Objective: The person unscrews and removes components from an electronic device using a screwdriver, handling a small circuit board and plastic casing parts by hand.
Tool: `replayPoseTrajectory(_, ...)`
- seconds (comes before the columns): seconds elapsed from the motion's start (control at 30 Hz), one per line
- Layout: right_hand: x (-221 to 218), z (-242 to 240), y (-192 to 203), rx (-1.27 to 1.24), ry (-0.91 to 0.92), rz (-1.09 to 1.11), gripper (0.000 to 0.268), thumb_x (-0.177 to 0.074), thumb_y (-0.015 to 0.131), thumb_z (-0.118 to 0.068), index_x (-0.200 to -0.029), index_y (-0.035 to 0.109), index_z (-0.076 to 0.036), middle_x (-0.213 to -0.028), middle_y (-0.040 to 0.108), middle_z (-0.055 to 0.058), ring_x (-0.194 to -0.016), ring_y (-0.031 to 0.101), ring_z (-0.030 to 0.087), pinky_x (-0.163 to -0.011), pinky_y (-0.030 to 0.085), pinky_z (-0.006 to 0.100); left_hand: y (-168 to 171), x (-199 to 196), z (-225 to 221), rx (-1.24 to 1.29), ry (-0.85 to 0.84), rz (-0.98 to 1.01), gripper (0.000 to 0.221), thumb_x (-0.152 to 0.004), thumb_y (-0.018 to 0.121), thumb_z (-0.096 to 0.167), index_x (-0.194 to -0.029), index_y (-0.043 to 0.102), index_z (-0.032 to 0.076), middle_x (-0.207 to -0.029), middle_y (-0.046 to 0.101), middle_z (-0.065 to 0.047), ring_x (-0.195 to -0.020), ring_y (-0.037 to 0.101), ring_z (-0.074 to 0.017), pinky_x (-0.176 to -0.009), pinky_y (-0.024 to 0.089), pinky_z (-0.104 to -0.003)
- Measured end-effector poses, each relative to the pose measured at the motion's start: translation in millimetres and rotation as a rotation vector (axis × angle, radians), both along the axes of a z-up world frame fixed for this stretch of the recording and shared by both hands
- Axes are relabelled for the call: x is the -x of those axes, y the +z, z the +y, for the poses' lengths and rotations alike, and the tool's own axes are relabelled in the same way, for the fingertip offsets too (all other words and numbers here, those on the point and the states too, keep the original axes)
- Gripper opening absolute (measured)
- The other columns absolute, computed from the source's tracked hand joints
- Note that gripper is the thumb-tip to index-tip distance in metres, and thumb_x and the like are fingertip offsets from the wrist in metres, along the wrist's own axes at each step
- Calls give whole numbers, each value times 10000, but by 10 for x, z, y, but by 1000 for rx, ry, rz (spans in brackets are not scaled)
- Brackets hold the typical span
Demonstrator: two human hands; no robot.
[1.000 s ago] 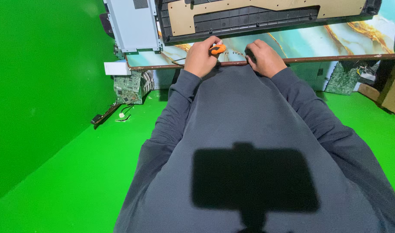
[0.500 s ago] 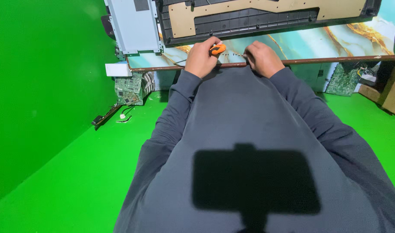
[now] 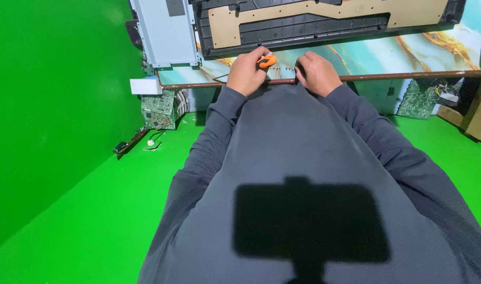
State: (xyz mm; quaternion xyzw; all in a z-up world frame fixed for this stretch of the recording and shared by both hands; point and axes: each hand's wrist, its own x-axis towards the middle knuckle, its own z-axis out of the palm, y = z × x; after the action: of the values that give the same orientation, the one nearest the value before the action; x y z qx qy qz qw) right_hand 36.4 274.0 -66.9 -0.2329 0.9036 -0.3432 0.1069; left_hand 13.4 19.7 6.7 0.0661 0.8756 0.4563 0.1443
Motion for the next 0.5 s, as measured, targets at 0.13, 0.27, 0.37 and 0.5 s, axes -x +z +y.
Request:
replayPoseTrajectory(0.13, 34, -25, -21, 26, -57, 8, 127, -942, 736, -94, -1011, 669, -11, -990, 627, 151, -929, 644, 372, -795, 530, 452, 5, 35, 12, 15, -5, -20, 285, -780, 605, 35, -1051, 663, 102, -827, 696, -197, -815, 673, -430, -684, 522, -454)
replayPoseTrajectory(0.27, 36, -36, -28, 39, -122, -1, 105, -951, 742, -86, -996, 672, -23, -967, 624, 151, -886, 642, 381, -762, 524, 457, 26, 27, 29, -12, -26, 13, 289, -770, 620, 46, -1050, 670, 94, -848, 712, -185, -820, 679, -425, -685, 529, -451)
replayPoseTrajectory(0.37, 70, -51, -22, 72, -141, 1, 96, -952, 741, -78, -1000, 676, -26, -963, 628, 161, -858, 638, 389, -740, 517, 459, 26, 46, 37, -11, -34, -2, 236, -787, 651, 70, -1022, 671, 85, -839, 712, -179, -813, 681, -418, -674, 531, -442)
replayPoseTrajectory(0.5, 71, -21, -21, 123, -144, -37, 104, -968, 748, -80, -998, 670, -19, -956, 648, 163, -863, 644, 383, -751, 522, 447, 22, 58, 40, -7, -56, -12, 209, -772, 677, 88, -981, 680, 80, -820, 709, -174, -791, 685, -409, -667, 540, -431)
